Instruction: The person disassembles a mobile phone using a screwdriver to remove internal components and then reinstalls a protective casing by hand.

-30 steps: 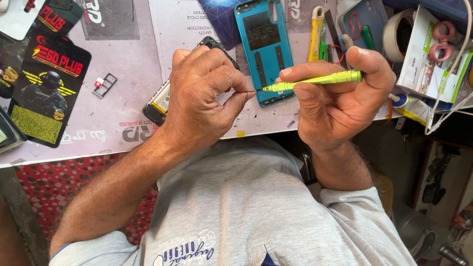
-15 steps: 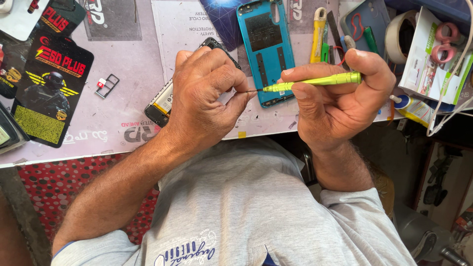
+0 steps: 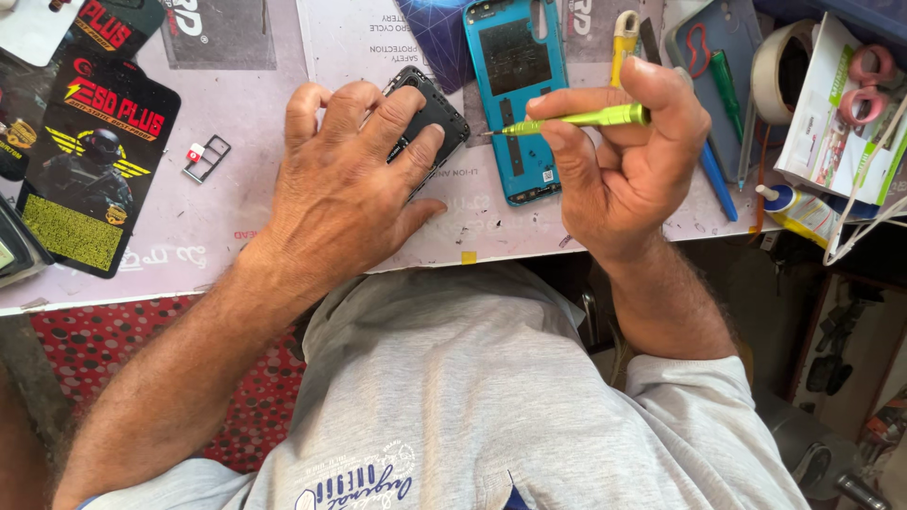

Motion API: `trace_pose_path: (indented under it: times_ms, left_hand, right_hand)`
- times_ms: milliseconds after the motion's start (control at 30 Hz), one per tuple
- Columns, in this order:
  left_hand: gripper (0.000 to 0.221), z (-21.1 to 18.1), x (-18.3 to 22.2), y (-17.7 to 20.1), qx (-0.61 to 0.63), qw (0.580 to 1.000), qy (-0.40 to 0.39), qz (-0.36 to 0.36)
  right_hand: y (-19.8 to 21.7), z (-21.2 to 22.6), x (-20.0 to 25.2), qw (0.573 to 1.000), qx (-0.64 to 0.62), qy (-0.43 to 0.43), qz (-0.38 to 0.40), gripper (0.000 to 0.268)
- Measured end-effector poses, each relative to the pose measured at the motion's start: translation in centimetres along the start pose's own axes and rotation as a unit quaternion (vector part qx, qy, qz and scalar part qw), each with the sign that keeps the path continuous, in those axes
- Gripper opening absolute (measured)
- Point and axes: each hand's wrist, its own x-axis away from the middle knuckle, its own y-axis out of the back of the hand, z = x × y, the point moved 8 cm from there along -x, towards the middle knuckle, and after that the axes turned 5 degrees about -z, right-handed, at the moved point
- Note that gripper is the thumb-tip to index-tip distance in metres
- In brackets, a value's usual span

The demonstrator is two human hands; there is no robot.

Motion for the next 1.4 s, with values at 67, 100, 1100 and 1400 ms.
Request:
trace_pose_path:
  times_ms: [67,100,1100,1400]
  left_hand:
    - [0.061,0.0,0.2,-0.4,0.003,1.0,0.006,0.01]
    - [0.059,-0.1,0.4,-0.6,0.003,1.0,0.007,0.011]
    - [0.049,0.5,1.3,-0.7,0.032,0.999,0.016,-0.005]
    - [0.05,0.5,1.2,-0.7,0.031,0.999,0.015,-0.008]
  right_hand:
    - [-0.3,-0.3,-0.2,1.0,0.009,-0.014,0.003,0.054]
    - [-0.5,-0.4,-0.2,1.0,0.004,-0.02,0.004,0.053]
    - [-3.2,-1.1,0.0,0.997,0.046,0.026,0.055,0.051]
    - [-3.4,-1.0,-0.1,0.996,0.054,0.038,0.053,0.051]
